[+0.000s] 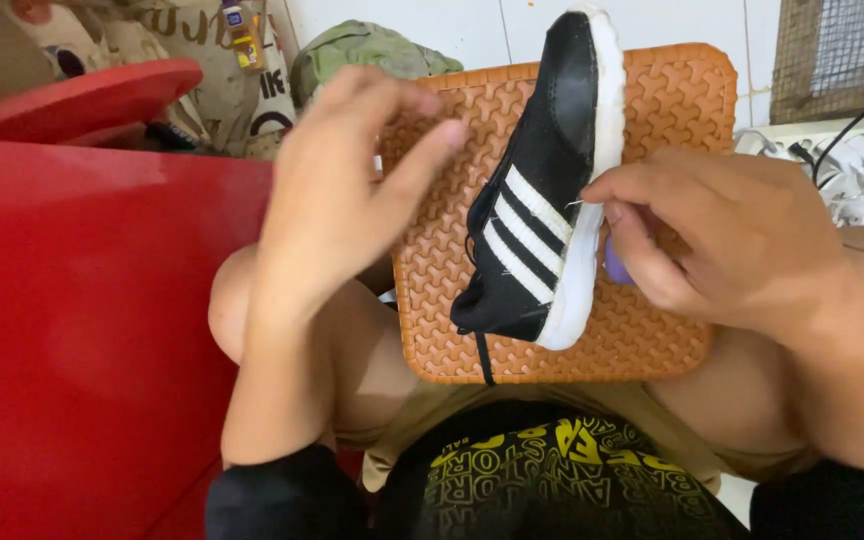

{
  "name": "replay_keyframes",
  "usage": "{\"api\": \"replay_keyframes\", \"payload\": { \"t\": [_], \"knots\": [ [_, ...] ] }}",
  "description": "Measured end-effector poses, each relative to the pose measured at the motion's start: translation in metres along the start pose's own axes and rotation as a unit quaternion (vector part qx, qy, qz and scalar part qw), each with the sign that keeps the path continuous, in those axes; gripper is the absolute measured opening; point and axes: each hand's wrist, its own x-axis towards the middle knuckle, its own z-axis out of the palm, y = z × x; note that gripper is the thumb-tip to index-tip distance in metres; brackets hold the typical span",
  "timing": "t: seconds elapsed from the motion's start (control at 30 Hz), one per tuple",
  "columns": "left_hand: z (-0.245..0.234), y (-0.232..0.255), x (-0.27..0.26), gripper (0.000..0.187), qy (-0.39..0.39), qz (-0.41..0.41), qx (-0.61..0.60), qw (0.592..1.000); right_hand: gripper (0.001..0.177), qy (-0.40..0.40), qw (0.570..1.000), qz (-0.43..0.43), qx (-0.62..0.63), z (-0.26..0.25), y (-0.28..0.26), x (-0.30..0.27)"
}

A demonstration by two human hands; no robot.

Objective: Hand-sewing the rubber sole of a sneaker to the upper part using a needle and thread.

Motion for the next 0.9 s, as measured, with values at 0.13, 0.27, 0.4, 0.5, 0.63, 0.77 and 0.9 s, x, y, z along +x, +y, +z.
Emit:
{"api": "replay_keyframes", "payload": {
  "t": [0.13,0.27,0.4,0.5,0.63,0.77,0.9],
  "knots": [
    [-0.024,-0.007,-0.069,0.045,0.150,-0.102,-0.166,0.969,0.013,0.008,1.000,-0.008,-0.014,-0.001,0.003,-0.005],
    [-0.033,-0.095,-0.156,0.046,0.435,-0.223,-0.233,0.841,0.014,0.027,0.999,-0.011,-0.028,-0.002,0.000,-0.010],
    [0.008,-0.101,-0.187,0.052,0.452,-0.280,-0.216,0.819,0.013,0.022,1.000,0.007,-0.011,-0.004,-0.006,-0.014],
    [0.024,-0.155,-0.208,0.043,0.601,-0.382,-0.118,0.692,0.013,0.042,0.999,-0.015,0.031,-0.010,-0.013,-0.009],
    [0.040,-0.088,-0.188,0.052,0.567,-0.350,-0.188,0.721,0.012,0.055,0.998,-0.021,0.036,-0.011,-0.015,-0.009],
    [0.034,-0.126,-0.235,0.050,0.444,-0.179,0.177,0.860,0.012,0.066,0.997,-0.030,0.033,-0.008,-0.017,-0.003],
    [0.034,-0.158,-0.227,0.041,0.401,0.034,0.316,0.859,0.012,0.060,0.997,-0.029,0.031,-0.009,-0.019,-0.003]
  ]
}}
